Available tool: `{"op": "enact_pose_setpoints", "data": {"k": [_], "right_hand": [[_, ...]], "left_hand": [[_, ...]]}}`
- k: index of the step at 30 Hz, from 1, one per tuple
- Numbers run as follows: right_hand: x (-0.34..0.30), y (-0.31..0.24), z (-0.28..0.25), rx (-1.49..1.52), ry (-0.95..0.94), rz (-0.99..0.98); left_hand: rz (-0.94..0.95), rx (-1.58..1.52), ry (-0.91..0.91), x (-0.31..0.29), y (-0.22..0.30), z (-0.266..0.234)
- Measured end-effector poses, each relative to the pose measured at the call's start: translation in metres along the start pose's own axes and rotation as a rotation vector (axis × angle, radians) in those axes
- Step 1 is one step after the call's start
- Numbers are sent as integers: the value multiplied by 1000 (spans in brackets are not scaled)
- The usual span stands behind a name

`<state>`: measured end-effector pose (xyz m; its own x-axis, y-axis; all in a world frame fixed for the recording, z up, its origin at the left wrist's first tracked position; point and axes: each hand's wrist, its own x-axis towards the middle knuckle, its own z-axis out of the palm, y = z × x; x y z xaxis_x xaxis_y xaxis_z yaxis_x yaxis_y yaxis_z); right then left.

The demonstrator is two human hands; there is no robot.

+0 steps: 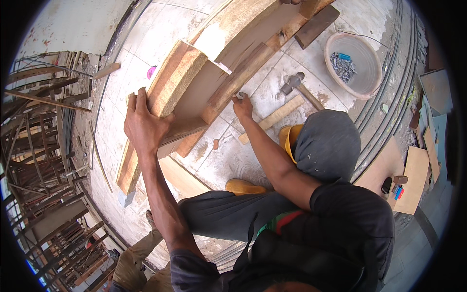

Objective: The person hammers nails into wooden boards to assemble a large wooden structure on the floor, while others assist by holding the pieces in place.

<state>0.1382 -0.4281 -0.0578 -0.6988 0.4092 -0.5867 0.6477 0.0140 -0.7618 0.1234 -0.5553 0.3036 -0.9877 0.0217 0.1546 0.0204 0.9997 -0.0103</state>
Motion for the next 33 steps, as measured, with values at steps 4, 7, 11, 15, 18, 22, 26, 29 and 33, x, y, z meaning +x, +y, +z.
{"op": "enact_pose_setpoints", "data": {"k": [4,7,11,15,18,22,26,29,33], "right_hand": [[14,13,19,30,-60,-109],[49,37,19,242,-41,-124],[52,25,26,317,-2,32],[59,26,20,108,-22,-51],[46,12,20,33,-108,-55],[63,32,22,0,16,-165],[68,45,33,8,-2,-171],[71,49,37,121,77,-192],[50,49,47,47,76,-234]], "left_hand": [[66,-18,84,1,-16,9],[95,-57,37,10,6,5],[55,-78,29,6,4,0],[53,-56,44,-6,-2,4],[34,-15,38,-16,-6,1],[177,-31,148,-23,8,3],[86,-37,41,-18,4,6],[158,-25,91,-15,7,6],[159,-19,30,-11,2,0]]}}
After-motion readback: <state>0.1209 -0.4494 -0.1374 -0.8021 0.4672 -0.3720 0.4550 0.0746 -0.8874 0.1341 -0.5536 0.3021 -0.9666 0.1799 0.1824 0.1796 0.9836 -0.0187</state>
